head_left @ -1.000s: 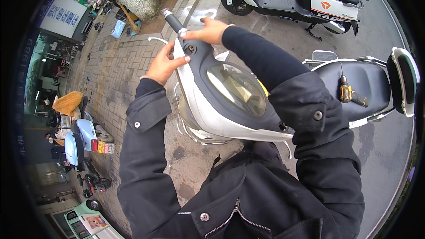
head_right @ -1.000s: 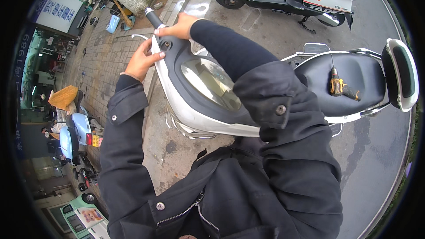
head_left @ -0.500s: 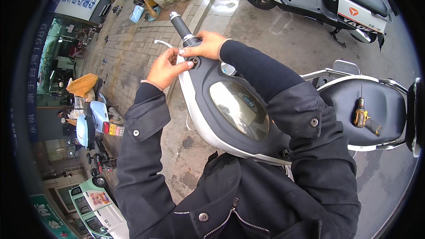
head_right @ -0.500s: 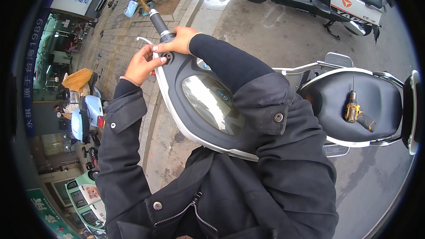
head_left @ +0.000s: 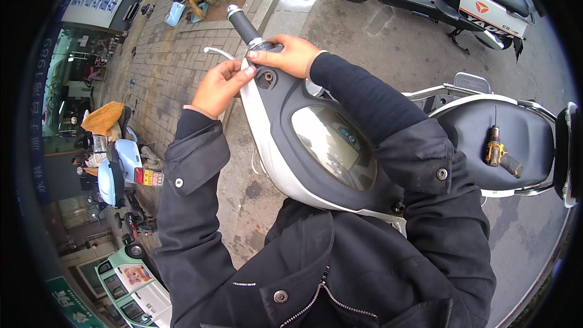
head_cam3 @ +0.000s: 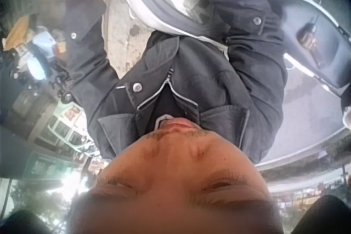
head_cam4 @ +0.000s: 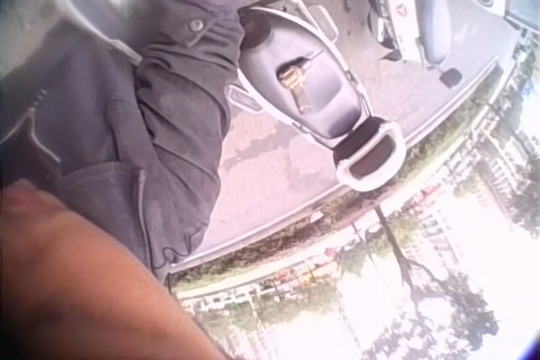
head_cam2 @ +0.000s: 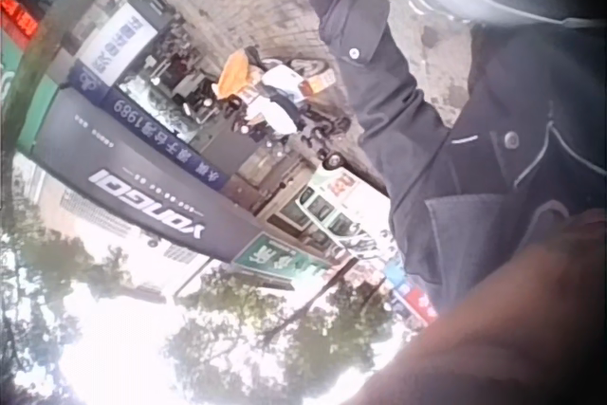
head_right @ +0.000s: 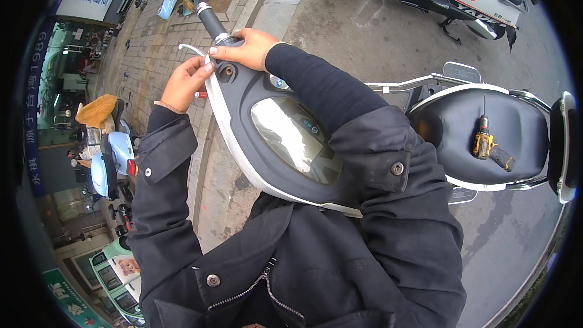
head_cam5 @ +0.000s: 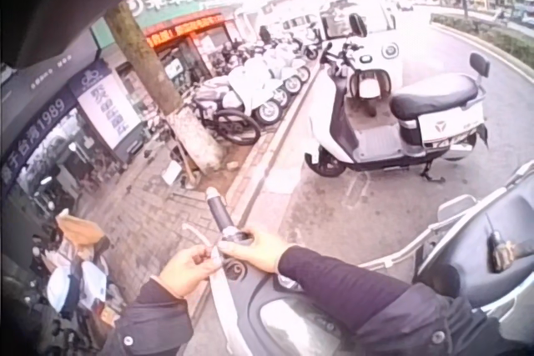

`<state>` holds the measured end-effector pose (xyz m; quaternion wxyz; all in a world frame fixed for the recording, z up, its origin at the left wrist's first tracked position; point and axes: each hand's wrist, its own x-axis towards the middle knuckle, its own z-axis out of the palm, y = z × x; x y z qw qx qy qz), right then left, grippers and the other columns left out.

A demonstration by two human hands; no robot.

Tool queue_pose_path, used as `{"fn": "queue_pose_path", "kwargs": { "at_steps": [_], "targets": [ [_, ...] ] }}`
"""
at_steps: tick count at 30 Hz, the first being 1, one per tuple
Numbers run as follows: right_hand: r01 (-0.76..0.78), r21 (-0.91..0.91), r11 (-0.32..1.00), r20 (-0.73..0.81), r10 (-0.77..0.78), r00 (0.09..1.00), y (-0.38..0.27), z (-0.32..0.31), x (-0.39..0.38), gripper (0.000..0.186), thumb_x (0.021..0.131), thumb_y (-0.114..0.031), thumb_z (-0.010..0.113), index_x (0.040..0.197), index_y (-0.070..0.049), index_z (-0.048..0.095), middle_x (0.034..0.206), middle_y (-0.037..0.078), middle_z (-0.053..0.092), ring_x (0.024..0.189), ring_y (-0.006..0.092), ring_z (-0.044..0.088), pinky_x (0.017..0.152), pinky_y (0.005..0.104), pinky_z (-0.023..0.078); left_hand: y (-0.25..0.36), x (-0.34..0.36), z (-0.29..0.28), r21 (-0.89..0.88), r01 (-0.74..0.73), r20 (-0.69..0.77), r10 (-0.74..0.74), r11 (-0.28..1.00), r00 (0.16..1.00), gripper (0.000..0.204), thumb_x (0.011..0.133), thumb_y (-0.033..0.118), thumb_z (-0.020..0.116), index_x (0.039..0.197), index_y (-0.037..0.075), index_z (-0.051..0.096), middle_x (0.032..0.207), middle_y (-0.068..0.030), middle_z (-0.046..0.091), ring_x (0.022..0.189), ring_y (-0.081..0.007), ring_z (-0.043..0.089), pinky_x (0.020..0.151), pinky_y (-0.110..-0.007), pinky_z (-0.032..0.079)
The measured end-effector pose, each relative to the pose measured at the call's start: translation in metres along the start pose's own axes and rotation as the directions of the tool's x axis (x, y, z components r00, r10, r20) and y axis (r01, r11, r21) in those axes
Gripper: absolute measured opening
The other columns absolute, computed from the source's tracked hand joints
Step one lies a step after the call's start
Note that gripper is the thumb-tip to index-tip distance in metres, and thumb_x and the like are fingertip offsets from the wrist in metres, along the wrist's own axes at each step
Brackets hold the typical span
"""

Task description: The person uses a cordless drill to remove screws from the front fairing and handlebar cover of a white scooter. They detach the front fairing, set it aside, then remove the handlebar cover and place it on the seat. The person continues to remove screws from the headlight assembly area.

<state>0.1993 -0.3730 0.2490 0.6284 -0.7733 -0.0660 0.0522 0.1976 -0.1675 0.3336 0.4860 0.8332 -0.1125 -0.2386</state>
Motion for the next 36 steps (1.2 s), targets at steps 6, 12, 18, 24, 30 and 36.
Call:
{"fn": "queue_pose_path", "kwargs": {
  "at_steps": [6, 12, 18, 24, 30, 36],
  "targets": [
    [-0.042, 0.016, 0.999, 0.004, 0.042, 0.999, 0.002, 0.000, 0.002, 0.111, 0.070, -0.079, 0.067, 0.132, 0.011, 0.054, 0.115, 0.027, 0.066, 0.104, 0.0291, 0.068, 0.093, 0.0339, 0.051, -0.063, -0.016, -0.014, -0.184, -0.240, -0.482, 0.126, 0.953, 0.867, 0.033, 0.095, 0.027, 0.068, 0.098, -0.006, 0.060, 0.092, -0.0108, 0.063, 0.075, -0.0189, 0.067, 0.059, -0.032, 0.061],
    [-0.035, 0.017, 0.999, -0.031, 0.035, 0.999, 0.002, 0.002, 0.001, 0.108, 0.070, -0.077, 0.070, 0.133, 0.010, 0.054, 0.116, 0.026, 0.066, 0.105, 0.0279, 0.067, 0.094, 0.0333, 0.051, -0.133, -0.030, 0.047, -0.829, 0.235, 0.103, -0.274, 0.507, 0.956, 0.072, 0.102, 0.056, 0.041, 0.148, 0.001, 0.037, 0.145, -0.0154, 0.050, 0.131, -0.0287, 0.050, 0.111, -0.044, 0.037],
    [-0.083, 0.030, 0.996, -0.073, 0.085, 0.994, 0.002, -0.003, -0.001, 0.104, 0.072, -0.075, 0.069, 0.131, 0.010, 0.057, 0.115, 0.025, 0.067, 0.106, 0.0266, 0.067, 0.095, 0.0326, 0.050, -0.140, -0.037, 0.046, -0.833, 0.046, 0.088, 0.051, 0.551, 0.995, 0.054, 0.101, 0.042, 0.055, 0.130, -0.004, 0.055, 0.117, -0.0127, 0.067, 0.106, -0.0205, 0.064, 0.094, -0.033, 0.050],
    [-0.041, 0.051, 0.998, -0.111, 0.046, 0.993, 0.006, 0.004, -0.003, 0.100, 0.073, -0.072, 0.071, 0.133, 0.006, 0.055, 0.122, 0.025, 0.064, 0.111, 0.0277, 0.064, 0.097, 0.0343, 0.048, -0.130, -0.055, 0.039, -0.712, -0.067, -0.094, -0.001, 0.699, 0.996, 0.047, 0.099, 0.031, 0.063, 0.128, -0.005, 0.053, 0.113, -0.0096, 0.065, 0.099, -0.0145, 0.061, 0.088, -0.029, 0.048],
    [0.134, -0.098, 0.986, -0.275, -0.156, 0.949, -0.005, 0.008, -0.017, 0.067, 0.083, -0.056, 0.072, 0.124, -0.004, 0.063, 0.137, 0.024, 0.052, 0.124, 0.0306, 0.055, 0.102, 0.0375, 0.044, -0.100, -0.051, 0.048, -0.479, -0.237, -0.195, 0.161, 0.845, 0.967, 0.066, 0.088, 0.028, 0.076, 0.138, -0.003, 0.046, 0.121, -0.0121, 0.060, 0.110, -0.0169, 0.057, 0.095, -0.030, 0.045],
    [0.269, -0.135, 0.954, 0.223, -0.235, 0.946, -0.017, -0.017, -0.003, 0.039, 0.095, -0.039, 0.064, 0.118, -0.009, 0.069, 0.151, 0.022, 0.039, 0.135, 0.0308, 0.046, 0.112, 0.0359, 0.034, -0.086, -0.023, 0.029, -0.514, -0.101, -0.119, 0.045, 0.852, 0.992, 0.041, 0.088, 0.032, 0.076, 0.110, 0.001, 0.060, 0.101, -0.0067, 0.065, 0.091, -0.0126, 0.060, 0.082, -0.026, 0.047]
  ]
}}
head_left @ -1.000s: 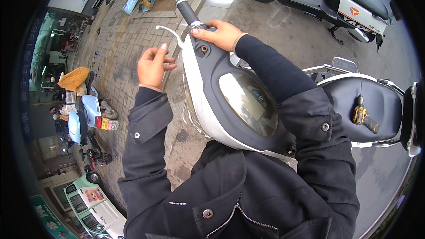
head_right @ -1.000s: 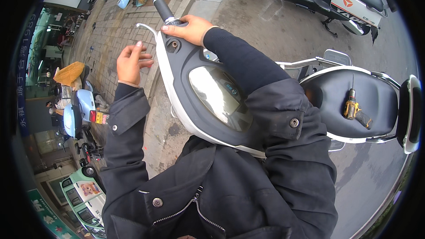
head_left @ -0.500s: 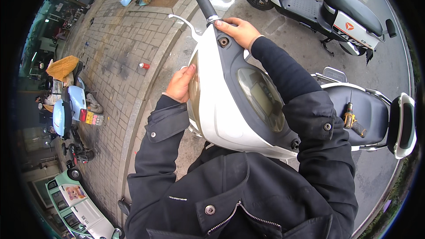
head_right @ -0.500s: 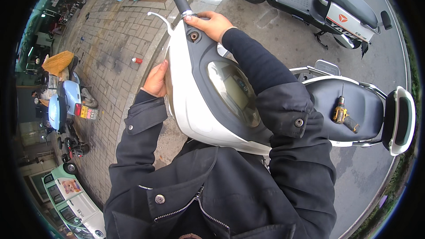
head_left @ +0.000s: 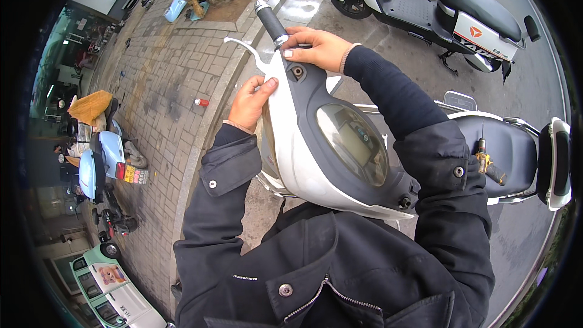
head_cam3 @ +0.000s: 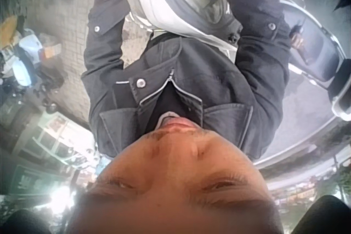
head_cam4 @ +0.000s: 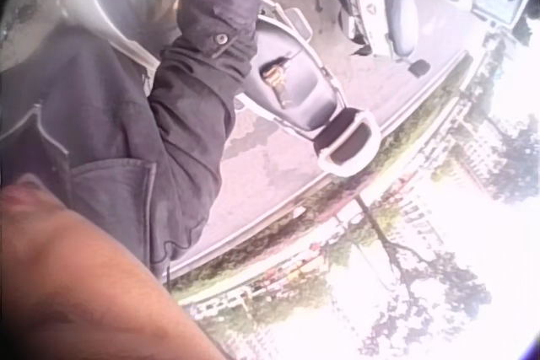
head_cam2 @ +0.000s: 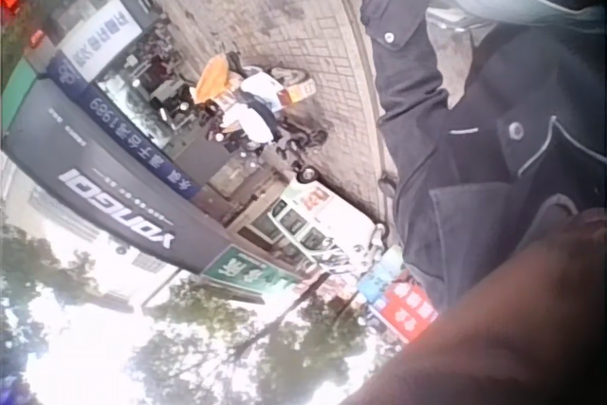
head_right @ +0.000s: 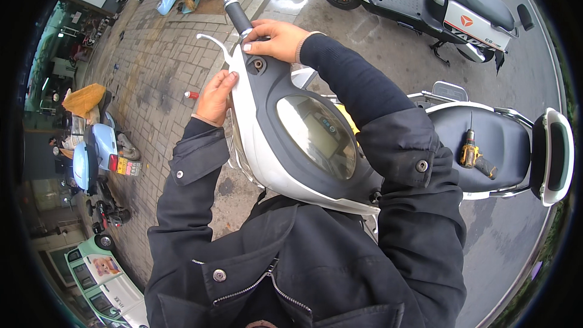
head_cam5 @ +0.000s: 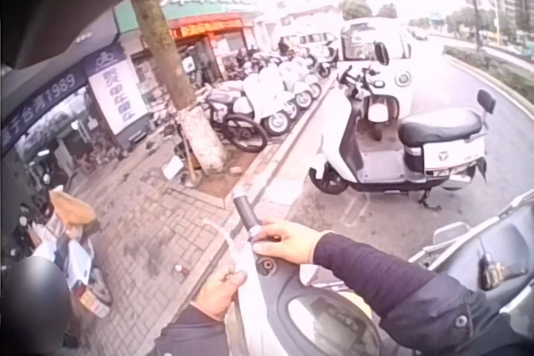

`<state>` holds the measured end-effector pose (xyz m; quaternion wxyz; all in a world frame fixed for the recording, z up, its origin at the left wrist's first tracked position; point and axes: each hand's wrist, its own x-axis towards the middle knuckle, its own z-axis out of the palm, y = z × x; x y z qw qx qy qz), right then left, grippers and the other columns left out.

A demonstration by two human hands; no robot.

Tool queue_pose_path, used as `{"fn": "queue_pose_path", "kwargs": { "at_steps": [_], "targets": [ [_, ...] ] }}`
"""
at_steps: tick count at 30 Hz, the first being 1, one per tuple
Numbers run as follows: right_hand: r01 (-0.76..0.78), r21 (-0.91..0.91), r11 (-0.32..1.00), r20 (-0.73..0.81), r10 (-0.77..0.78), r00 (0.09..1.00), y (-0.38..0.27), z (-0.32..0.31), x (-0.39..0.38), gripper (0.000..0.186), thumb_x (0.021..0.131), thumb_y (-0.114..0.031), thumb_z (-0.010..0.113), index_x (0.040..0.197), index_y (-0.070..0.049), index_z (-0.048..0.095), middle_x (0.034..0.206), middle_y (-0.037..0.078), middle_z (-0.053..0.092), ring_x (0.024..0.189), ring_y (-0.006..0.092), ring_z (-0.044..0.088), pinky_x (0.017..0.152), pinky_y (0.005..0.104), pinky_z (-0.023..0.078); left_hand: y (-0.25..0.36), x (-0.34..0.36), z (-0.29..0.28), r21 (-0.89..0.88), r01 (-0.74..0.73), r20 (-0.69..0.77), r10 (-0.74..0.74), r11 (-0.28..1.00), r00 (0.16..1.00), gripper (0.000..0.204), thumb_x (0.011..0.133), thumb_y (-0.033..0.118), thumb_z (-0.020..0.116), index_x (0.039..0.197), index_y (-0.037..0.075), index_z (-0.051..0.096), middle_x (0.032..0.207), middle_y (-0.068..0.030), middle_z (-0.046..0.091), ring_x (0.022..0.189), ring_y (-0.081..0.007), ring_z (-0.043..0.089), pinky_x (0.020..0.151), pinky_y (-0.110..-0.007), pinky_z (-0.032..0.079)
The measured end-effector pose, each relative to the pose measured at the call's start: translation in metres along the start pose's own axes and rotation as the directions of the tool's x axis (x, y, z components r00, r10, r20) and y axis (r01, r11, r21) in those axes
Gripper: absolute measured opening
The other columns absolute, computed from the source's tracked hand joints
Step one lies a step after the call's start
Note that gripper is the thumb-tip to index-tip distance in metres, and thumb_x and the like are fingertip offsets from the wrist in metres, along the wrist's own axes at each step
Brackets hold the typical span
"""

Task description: The person uses a cordless drill to remove screws from the front fairing and handlebar cover of a white scooter. They detach the front fairing, set it aside, then remove the handlebar cover and place it on the seat. The person continues to remove screws from the headlight assembly area.

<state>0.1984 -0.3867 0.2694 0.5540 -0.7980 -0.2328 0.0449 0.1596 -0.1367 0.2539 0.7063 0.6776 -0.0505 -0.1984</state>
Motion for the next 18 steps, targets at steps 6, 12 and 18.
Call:
{"fn": "queue_pose_path", "kwargs": {
  "at_steps": [6, 12, 18],
  "targets": [
    [-0.038, -0.061, 0.997, -0.168, 0.027, 0.985, -0.010, 0.017, 0.016, 0.056, 0.102, -0.051, 0.042, 0.114, -0.006, 0.072, 0.121, 0.020, 0.058, 0.115, 0.0347, 0.054, 0.102, 0.0397, 0.041, 0.029, 0.007, 0.015, 0.279, -0.010, 0.002, 0.010, 0.960, 1.000, 0.049, 0.080, 0.030, 0.083, 0.105, -0.005, 0.060, 0.094, -0.0094, 0.067, 0.085, -0.0123, 0.063, 0.074, -0.026, 0.049],
    [-0.137, -0.366, 0.921, -0.198, 0.067, 0.978, -0.023, 0.027, 0.033, 0.055, 0.102, -0.048, 0.038, 0.099, -0.007, 0.075, 0.101, 0.018, 0.068, 0.107, 0.0366, 0.057, 0.095, 0.0451, 0.048, 0.057, 0.010, 0.021, 0.552, -0.048, 0.000, 0.057, 0.832, 0.998, 0.048, 0.076, 0.035, 0.085, 0.091, -0.003, 0.059, 0.078, -0.0039, 0.060, 0.073, -0.0098, 0.056, 0.063, -0.026, 0.045],
    [0.044, -0.605, 0.795, -0.057, -0.098, 0.994, -0.021, 0.022, 0.033, 0.040, 0.104, -0.035, 0.037, 0.119, -0.012, 0.067, 0.095, 0.012, 0.071, 0.097, 0.0352, 0.062, 0.086, 0.0455, 0.053, 0.055, 0.022, 0.021, 0.658, -0.059, -0.038, 0.112, 0.751, 0.993, 0.056, 0.068, 0.047, 0.088, 0.071, 0.002, 0.054, 0.069, 0.0008, 0.050, 0.066, -0.0096, 0.046, 0.059, -0.027, 0.039]
  ]
}}
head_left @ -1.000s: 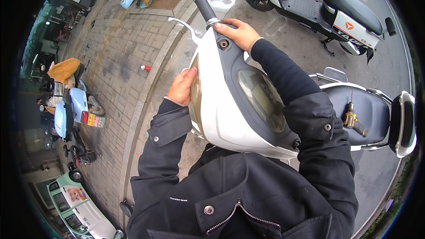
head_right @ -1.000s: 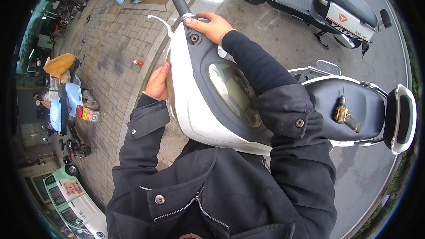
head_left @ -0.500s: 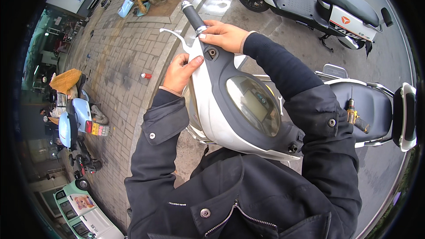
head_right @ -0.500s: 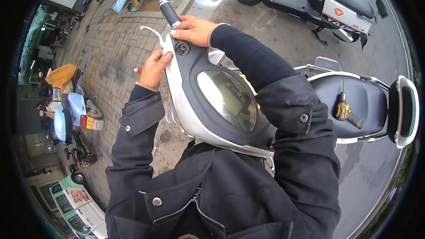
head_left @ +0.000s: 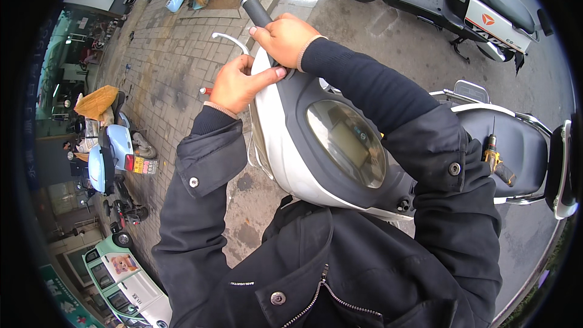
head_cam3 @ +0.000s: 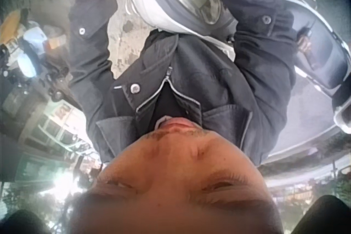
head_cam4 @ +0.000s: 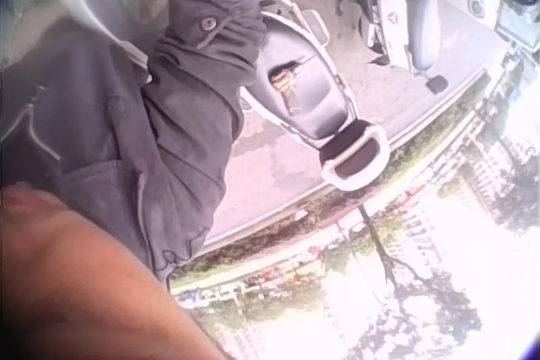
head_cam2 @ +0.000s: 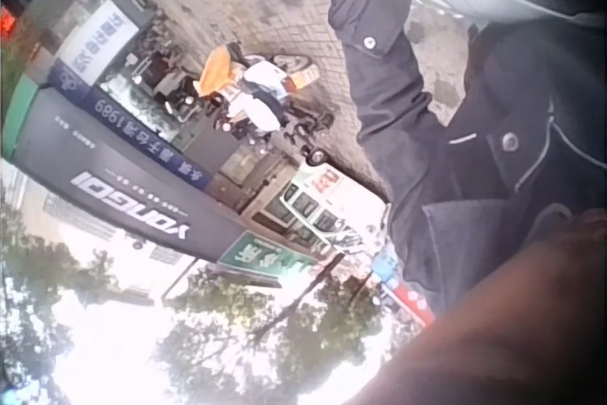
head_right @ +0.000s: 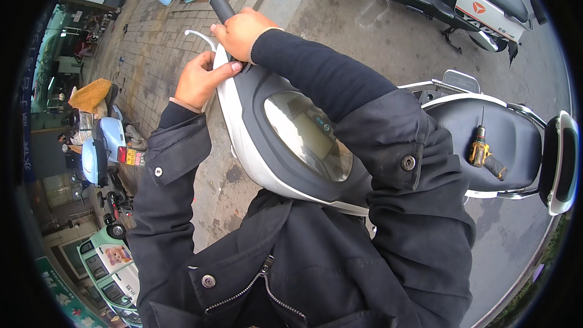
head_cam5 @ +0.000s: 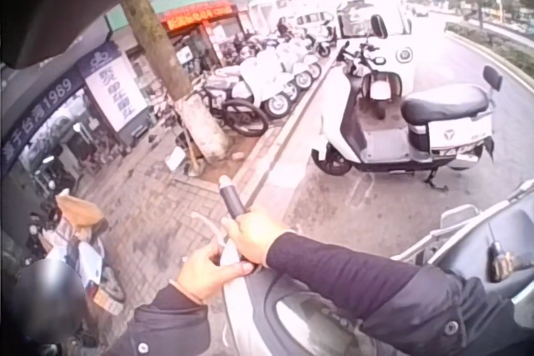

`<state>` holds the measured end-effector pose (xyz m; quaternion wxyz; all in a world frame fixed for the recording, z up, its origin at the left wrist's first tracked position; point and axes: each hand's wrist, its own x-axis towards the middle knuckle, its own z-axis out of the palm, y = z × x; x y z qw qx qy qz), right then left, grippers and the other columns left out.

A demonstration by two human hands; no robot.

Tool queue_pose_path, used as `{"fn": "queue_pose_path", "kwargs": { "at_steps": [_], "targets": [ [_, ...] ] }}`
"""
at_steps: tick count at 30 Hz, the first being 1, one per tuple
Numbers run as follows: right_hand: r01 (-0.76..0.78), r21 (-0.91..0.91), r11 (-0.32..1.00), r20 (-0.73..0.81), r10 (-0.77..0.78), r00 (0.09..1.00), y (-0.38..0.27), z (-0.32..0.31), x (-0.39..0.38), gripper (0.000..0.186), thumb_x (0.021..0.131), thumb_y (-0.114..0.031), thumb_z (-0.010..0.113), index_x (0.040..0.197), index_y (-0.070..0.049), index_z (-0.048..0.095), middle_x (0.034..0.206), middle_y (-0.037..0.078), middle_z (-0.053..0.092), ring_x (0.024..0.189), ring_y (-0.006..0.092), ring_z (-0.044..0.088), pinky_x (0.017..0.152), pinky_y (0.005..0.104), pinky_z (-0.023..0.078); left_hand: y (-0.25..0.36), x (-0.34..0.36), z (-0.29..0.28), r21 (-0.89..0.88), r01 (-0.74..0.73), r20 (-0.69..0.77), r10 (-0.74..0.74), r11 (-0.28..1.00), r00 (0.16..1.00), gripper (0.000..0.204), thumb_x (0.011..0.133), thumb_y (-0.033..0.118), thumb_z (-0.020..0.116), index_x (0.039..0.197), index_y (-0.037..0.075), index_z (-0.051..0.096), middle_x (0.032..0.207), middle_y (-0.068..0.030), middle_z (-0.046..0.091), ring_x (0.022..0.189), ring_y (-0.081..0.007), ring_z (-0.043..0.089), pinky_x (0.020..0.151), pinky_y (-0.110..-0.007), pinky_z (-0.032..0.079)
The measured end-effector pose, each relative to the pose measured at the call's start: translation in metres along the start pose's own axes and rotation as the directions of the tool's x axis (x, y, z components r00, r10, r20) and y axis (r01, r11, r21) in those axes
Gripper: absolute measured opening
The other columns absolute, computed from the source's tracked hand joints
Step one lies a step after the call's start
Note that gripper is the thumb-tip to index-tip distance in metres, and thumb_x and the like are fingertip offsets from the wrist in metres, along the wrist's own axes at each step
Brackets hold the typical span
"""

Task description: The person uses a cordless drill to remove screws from the front fairing and handlebar cover of a white scooter. They detach the front fairing, set it aside, then remove the handlebar cover and place it on the seat. The person continues to remove screws from the headlight assembly area.

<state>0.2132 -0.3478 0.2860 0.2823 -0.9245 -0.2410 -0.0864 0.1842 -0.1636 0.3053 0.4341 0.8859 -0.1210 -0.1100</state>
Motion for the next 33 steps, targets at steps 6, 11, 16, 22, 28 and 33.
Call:
{"fn": "queue_pose_path", "kwargs": {
  "at_steps": [6, 11, 16, 22, 28, 33],
  "targets": [
    [-0.097, 0.027, 0.995, 0.065, 0.095, 0.993, -0.009, -0.007, -0.001, 0.039, 0.104, -0.034, 0.039, 0.113, -0.010, 0.068, 0.095, 0.015, 0.071, 0.092, 0.0361, 0.068, 0.082, 0.0460, 0.055, 0.005, -0.007, -0.004, 0.102, -0.006, -0.029, 0.009, 0.995, 1.000, 0.055, 0.070, 0.047, 0.087, 0.068, 0.002, 0.056, 0.066, 0.0003, 0.052, 0.063, -0.0092, 0.046, 0.057, -0.028, 0.040],
    [-0.209, 0.168, 0.963, 0.024, 0.208, 0.978, -0.014, -0.009, -0.004, 0.048, 0.103, -0.041, 0.037, 0.101, -0.006, 0.070, 0.089, 0.018, 0.070, 0.088, 0.0361, 0.067, 0.084, 0.0452, 0.053, 0.000, -0.009, -0.004, 0.026, -0.033, -0.008, 0.033, 0.999, 0.999, 0.046, 0.075, 0.039, 0.085, 0.079, 0.000, 0.061, 0.071, -0.0008, 0.057, 0.066, -0.0083, 0.050, 0.060, -0.026, 0.042],
    [-0.242, 0.276, 0.930, -0.057, 0.267, 0.962, -0.016, -0.006, -0.004, 0.058, 0.101, -0.047, 0.039, 0.083, -0.001, 0.070, 0.072, 0.019, 0.067, 0.076, 0.0361, 0.067, 0.078, 0.0449, 0.052, -0.015, -0.005, -0.002, -0.009, 0.025, -0.002, -0.025, 1.000, 1.000, 0.033, 0.086, 0.023, 0.078, 0.100, -0.004, 0.066, 0.090, -0.0047, 0.068, 0.077, -0.0085, 0.061, 0.070, -0.023, 0.048],
    [-0.329, 0.258, 0.908, 0.125, 0.306, 0.944, -0.016, -0.014, -0.005, 0.054, 0.104, -0.043, 0.034, 0.105, -0.003, 0.070, 0.087, 0.016, 0.071, 0.088, 0.0317, 0.070, 0.086, 0.0423, 0.053, -0.019, 0.004, 0.022, -0.585, 0.045, -0.163, -0.172, 0.810, 0.972, 0.043, 0.094, 0.037, 0.070, 0.095, -0.006, 0.068, 0.085, -0.0012, 0.065, 0.075, -0.0078, 0.055, 0.067, -0.024, 0.044],
    [-0.351, 0.289, 0.891, 0.090, 0.340, 0.936, -0.018, -0.012, -0.006, 0.056, 0.103, -0.044, 0.035, 0.102, -0.002, 0.071, 0.080, 0.016, 0.071, 0.086, 0.0319, 0.071, 0.085, 0.0419, 0.054, -0.022, 0.005, 0.023, -0.628, 0.052, -0.153, -0.189, 0.776, 0.970, 0.047, 0.097, 0.039, 0.066, 0.099, -0.008, 0.068, 0.088, -0.0044, 0.067, 0.076, -0.0089, 0.058, 0.068, -0.025, 0.047],
    [-0.274, 0.347, 0.897, -0.058, 0.312, 0.948, -0.010, -0.005, -0.010, 0.058, 0.102, -0.047, 0.040, 0.086, -0.001, 0.071, 0.074, 0.018, 0.069, 0.081, 0.0357, 0.069, 0.081, 0.0450, 0.052, -0.025, 0.009, 0.023, -0.122, -0.068, -0.385, 0.016, 0.990, 0.923, 0.054, 0.092, 0.048, 0.069, 0.079, -0.004, 0.072, 0.065, -0.0070, 0.066, 0.063, -0.0114, 0.059, 0.059, -0.032, 0.048]
  ]
}}
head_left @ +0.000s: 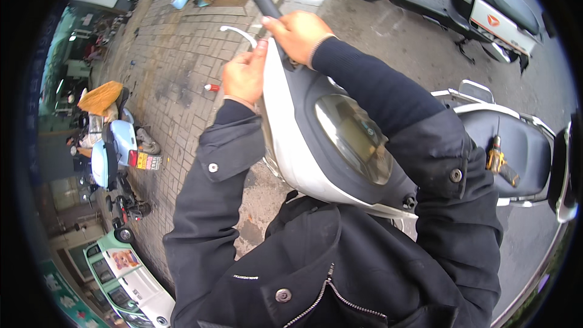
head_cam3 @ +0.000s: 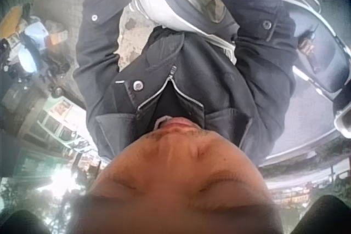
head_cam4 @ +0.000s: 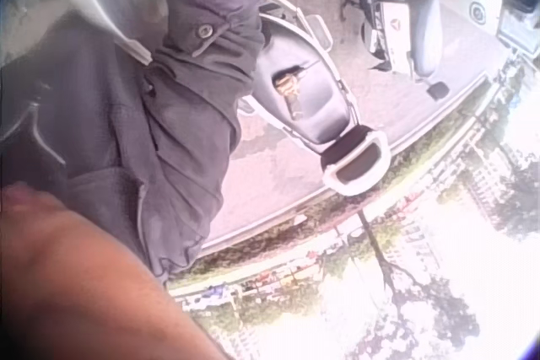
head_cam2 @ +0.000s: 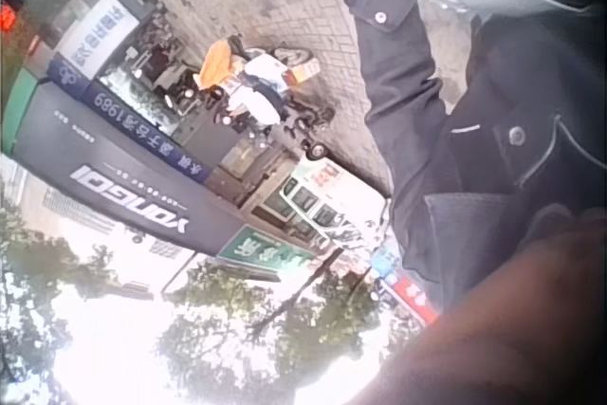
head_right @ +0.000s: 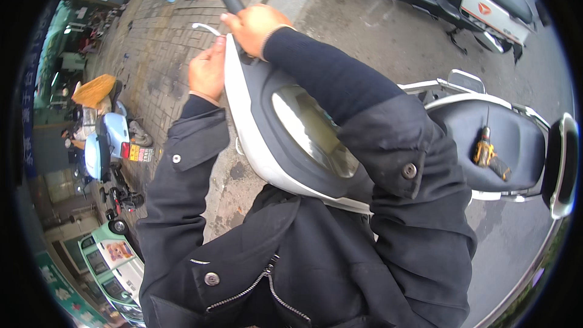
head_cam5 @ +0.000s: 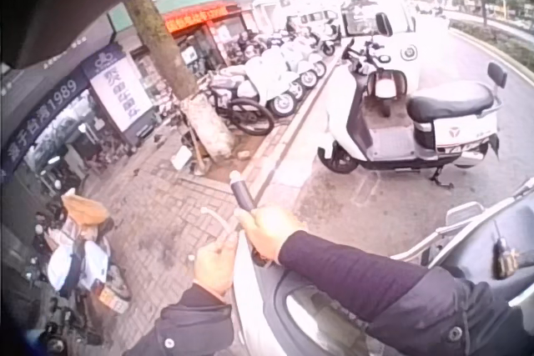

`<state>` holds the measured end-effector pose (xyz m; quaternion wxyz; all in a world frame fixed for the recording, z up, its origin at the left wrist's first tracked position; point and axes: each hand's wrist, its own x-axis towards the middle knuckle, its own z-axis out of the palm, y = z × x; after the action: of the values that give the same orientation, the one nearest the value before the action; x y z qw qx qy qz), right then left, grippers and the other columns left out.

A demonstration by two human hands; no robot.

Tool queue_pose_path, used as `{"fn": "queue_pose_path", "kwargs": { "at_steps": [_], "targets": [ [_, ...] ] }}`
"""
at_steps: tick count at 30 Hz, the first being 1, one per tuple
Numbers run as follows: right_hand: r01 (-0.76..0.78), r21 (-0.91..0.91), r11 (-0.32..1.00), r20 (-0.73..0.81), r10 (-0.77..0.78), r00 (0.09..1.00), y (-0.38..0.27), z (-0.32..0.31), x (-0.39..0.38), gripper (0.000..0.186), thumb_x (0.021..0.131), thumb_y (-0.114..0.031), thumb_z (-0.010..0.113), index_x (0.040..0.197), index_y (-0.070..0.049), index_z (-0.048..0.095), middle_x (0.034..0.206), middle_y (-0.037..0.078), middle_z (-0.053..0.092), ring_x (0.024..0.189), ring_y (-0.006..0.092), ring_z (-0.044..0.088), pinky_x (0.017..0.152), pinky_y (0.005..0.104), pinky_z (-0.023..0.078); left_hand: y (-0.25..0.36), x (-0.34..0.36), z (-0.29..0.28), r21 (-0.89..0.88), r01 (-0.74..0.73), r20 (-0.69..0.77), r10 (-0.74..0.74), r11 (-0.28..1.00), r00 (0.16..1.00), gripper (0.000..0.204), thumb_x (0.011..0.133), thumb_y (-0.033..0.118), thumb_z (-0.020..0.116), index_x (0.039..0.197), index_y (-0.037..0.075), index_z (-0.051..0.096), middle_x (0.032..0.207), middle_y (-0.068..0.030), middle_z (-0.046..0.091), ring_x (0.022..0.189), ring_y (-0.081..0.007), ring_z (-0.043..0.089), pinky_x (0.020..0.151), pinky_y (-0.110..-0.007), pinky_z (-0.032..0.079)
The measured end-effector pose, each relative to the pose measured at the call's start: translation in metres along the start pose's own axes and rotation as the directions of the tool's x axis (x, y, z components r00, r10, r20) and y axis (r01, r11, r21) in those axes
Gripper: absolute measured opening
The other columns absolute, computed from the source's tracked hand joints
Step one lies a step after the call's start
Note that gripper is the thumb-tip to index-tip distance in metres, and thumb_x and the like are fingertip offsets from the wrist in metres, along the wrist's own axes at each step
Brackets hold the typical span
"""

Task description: The person uses a cordless drill to remove screws from the front fairing and handlebar cover of a white scooter. They detach the front fairing, set it aside, then remove the handlebar cover and place it on the seat. The person continues to remove screws from the headlight assembly area.

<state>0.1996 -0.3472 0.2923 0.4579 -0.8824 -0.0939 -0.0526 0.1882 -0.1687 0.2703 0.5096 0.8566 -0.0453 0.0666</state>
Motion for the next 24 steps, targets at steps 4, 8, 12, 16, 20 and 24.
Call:
{"fn": "queue_pose_path", "kwargs": {
  "at_steps": [4, 8, 12, 16, 20, 24],
  "targets": [
    [0.085, 0.150, 0.985, -0.282, -0.039, 0.959, 0.000, 0.009, -0.004, 0.040, 0.096, -0.042, 0.059, 0.093, -0.003, 0.067, 0.090, 0.019, 0.066, 0.087, 0.0377, 0.063, 0.078, 0.0428, 0.049, 0.024, -0.019, -0.003, 0.253, 0.032, -0.059, -0.018, 0.967, 0.998, 0.050, 0.089, 0.046, 0.071, 0.079, -0.003, 0.071, 0.064, -0.0107, 0.066, 0.063, -0.0118, 0.061, 0.061, -0.031, 0.049],
    [0.096, 0.217, 0.971, -0.270, -0.035, 0.962, 0.005, 0.016, -0.002, 0.036, 0.095, -0.039, 0.061, 0.111, -0.007, 0.065, 0.103, 0.018, 0.069, 0.094, 0.0337, 0.066, 0.084, 0.0407, 0.050, 0.035, -0.054, -0.016, 0.366, -0.146, -0.232, 0.242, 0.919, 0.942, 0.040, 0.084, 0.039, 0.074, 0.070, 0.003, 0.063, 0.069, -0.0146, 0.063, 0.066, -0.0353, 0.063, 0.061, -0.043, 0.049],
    [0.066, 0.231, 0.971, -0.258, -0.004, 0.966, 0.022, 0.016, 0.005, 0.044, 0.095, -0.040, 0.064, 0.116, -0.002, 0.064, 0.108, 0.019, 0.070, 0.100, 0.0293, 0.069, 0.088, 0.0362, 0.052, -0.017, -0.115, -0.054, 0.349, -0.075, -0.289, 0.184, 0.934, 0.939, 0.026, 0.086, 0.026, 0.070, 0.073, 0.005, 0.064, 0.074, -0.0141, 0.062, 0.070, -0.0349, 0.063, 0.063, -0.042, 0.050],
    [0.070, 0.247, 0.967, -0.194, -0.021, 0.981, 0.032, 0.014, 0.010, 0.045, 0.096, -0.037, 0.065, 0.118, 0.002, 0.063, 0.104, 0.016, 0.071, 0.095, 0.0205, 0.068, 0.085, 0.0307, 0.051, -0.132, -0.242, -0.108, 0.281, 0.287, -0.413, -0.154, 0.916, 0.897, 0.023, 0.085, 0.024, 0.066, 0.076, 0.002, 0.067, 0.078, -0.0185, 0.064, 0.074, -0.0395, 0.063, 0.067, -0.045, 0.050],
    [0.053, 0.131, 0.990, -0.214, -0.024, 0.977, 0.040, 0.015, 0.012, 0.045, 0.098, -0.037, 0.062, 0.119, 0.003, 0.063, 0.105, 0.014, 0.069, 0.095, 0.0182, 0.064, 0.085, 0.0292, 0.049, -0.259, -0.422, -0.142, 0.293, 0.815, -0.592, -0.575, 0.499, 0.565, 0.035, 0.075, 0.032, 0.065, 0.083, -0.001, 0.071, 0.081, -0.0242, 0.069, 0.080, -0.0410, 0.067, 0.074, -0.046, 0.052],
    [0.155, 0.147, 0.977, -0.151, -0.132, 0.980, 0.069, 0.001, 0.017, 0.043, 0.102, -0.033, 0.056, 0.121, 0.004, 0.063, 0.112, 0.011, 0.067, 0.103, 0.0152, 0.060, 0.093, 0.0269, 0.045, -0.337, -0.585, -0.136, 0.160, 0.958, -0.504, -0.854, -0.237, -0.128, 0.043, 0.084, 0.040, 0.063, 0.100, 0.002, 0.073, 0.098, -0.0208, 0.072, 0.099, -0.0378, 0.069, 0.089, -0.046, 0.052]
  ]
}}
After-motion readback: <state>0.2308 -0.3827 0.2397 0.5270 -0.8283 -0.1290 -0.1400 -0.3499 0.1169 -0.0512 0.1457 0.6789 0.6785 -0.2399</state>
